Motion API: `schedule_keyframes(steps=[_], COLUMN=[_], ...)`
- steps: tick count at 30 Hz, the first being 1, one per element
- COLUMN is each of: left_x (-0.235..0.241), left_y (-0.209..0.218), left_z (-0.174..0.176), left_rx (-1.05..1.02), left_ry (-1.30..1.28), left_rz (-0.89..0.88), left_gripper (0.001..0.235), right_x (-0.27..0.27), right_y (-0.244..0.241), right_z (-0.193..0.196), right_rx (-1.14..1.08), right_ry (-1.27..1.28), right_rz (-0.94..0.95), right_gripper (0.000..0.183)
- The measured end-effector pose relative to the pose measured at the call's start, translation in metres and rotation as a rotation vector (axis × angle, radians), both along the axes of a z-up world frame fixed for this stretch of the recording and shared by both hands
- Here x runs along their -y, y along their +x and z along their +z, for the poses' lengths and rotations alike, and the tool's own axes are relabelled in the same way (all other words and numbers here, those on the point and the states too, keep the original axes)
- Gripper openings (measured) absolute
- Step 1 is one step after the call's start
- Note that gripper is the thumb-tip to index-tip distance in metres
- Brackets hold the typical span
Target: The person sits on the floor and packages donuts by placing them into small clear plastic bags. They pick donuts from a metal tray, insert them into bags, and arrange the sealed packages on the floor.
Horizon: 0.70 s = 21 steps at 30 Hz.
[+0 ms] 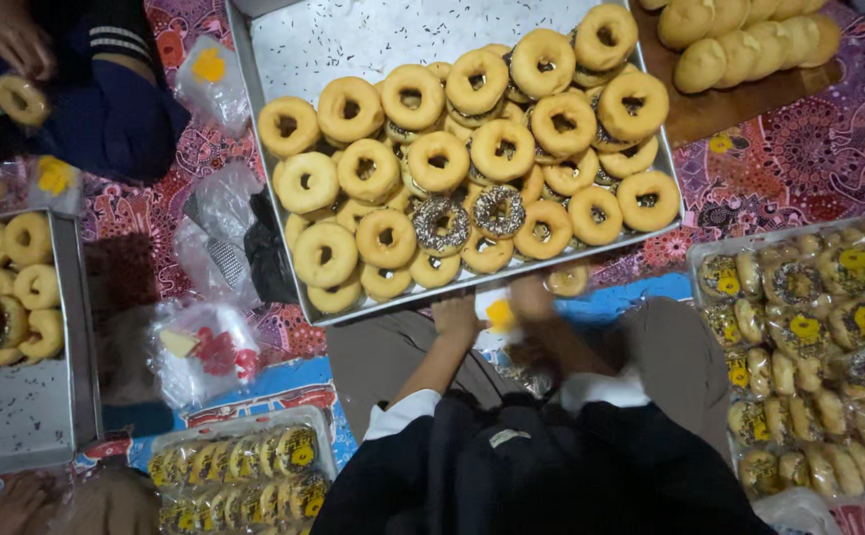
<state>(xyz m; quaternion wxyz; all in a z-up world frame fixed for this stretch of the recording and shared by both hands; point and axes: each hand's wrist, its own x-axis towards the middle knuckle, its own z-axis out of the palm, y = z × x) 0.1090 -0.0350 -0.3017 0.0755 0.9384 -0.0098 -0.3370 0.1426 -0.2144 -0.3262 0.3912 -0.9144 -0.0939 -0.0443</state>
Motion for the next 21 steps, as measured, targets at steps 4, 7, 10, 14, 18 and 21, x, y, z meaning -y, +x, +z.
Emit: schedule_keyframes(steps=[4,7,10,14,18,21], left_x=[-0.003,-0.007,-0.007,-0.007,-0.038,-0.071], left_y=[0.000,-0.004,-0.008,-0.045,-0.089,-0.089], left_z=[-0.020,-0.022,-0.017,0.005,0.046,0.076], left_rx=[0.267,-0.025,0.005,0.692,-0.352,-0.066], left_ry=[0.014,-0.043,-0.131,-0.353,-1.951,-1.841], left_rz=[-0.038,0.042,0.057,0.257,1.398,1.707], left_gripper=[0.089,0.075,0.071,0.068,0.065,0.054], right_x=[-0.071,-0.067,-0.035,-0.017,-0.024,-0.032], right_y=[0.011,0.021,0.024,-0.016,-0.085,-0.073], right_z=[-0.006,-0.004,0.003,0.051,0.148,0.206], right_rx=[0.012,-0.004,-0.253,-0.635,-0.195,-0.422], right_ry=[-0.089,-0.068,-0.272,-0.025,0.266,0.174], right_rz=[0.410,0.532,0.587,0.398,0.594,0.555], right_gripper=[0.037,0.039,0.035,0.040,0.049,0.056])
